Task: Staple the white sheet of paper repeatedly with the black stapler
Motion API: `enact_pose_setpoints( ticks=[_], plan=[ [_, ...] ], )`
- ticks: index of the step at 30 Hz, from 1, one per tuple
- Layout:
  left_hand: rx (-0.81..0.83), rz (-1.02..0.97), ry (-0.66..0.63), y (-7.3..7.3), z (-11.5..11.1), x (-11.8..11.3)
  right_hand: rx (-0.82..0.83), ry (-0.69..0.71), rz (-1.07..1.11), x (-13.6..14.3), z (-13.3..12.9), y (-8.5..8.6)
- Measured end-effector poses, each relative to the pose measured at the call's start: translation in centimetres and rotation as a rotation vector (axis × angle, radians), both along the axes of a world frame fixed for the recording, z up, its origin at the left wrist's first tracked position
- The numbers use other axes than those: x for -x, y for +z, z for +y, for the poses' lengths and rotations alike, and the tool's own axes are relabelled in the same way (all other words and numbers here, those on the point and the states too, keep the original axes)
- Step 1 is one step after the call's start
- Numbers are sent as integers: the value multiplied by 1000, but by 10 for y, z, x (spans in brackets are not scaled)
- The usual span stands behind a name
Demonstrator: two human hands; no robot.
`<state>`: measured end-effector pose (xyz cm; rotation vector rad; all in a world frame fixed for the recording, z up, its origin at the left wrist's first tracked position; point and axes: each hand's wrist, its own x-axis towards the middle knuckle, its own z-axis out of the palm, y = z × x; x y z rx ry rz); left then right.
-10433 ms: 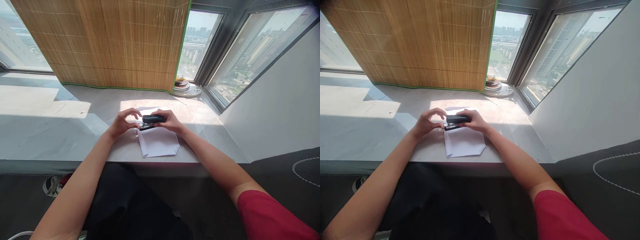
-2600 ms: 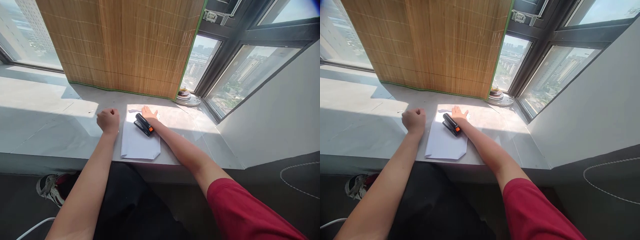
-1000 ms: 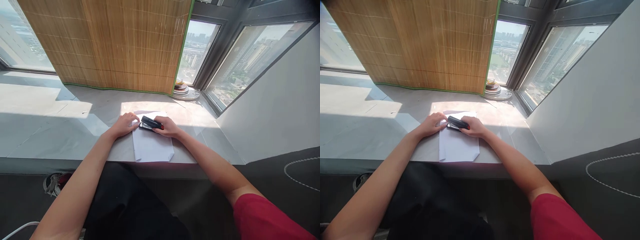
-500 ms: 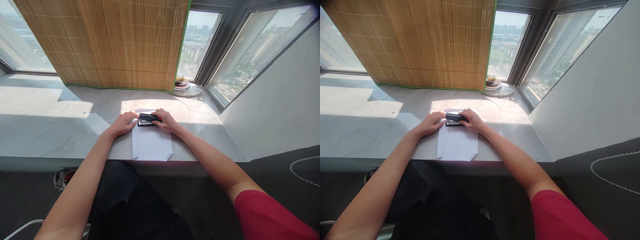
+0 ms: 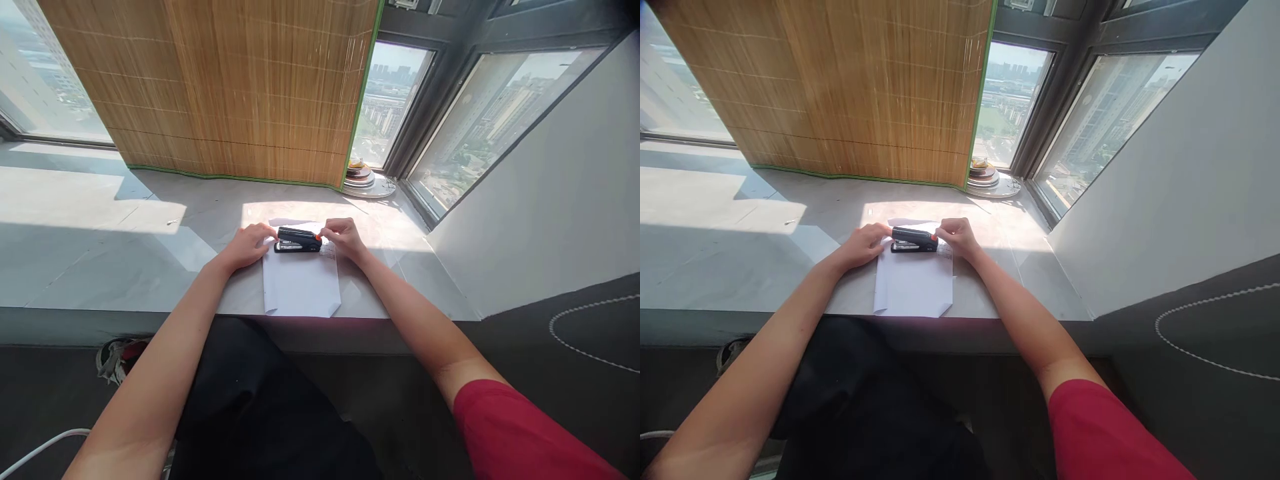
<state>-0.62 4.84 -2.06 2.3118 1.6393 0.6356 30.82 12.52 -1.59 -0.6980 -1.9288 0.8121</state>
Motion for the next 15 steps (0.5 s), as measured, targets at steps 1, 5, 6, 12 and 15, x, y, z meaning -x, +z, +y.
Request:
enact_pose_setpoints(
  ticks=[1,5,6,12,15],
  plan=[
    [-2,2,8,0,0,-1,2,-6,1,1,0,-1],
    [-17,-22,74,-4,-2,-7,9,-47,-18,4,-1,-4],
    [-23,-44,100,-5,-4,-9,8,-53,-20,5,-2,-5],
    [121,-360,331,10,-7,-29,1,-29,-27,11,-3,-3],
    [182,-489,539,26,-6,-48,63,-28,-16,14,-8,0]
  ],
)
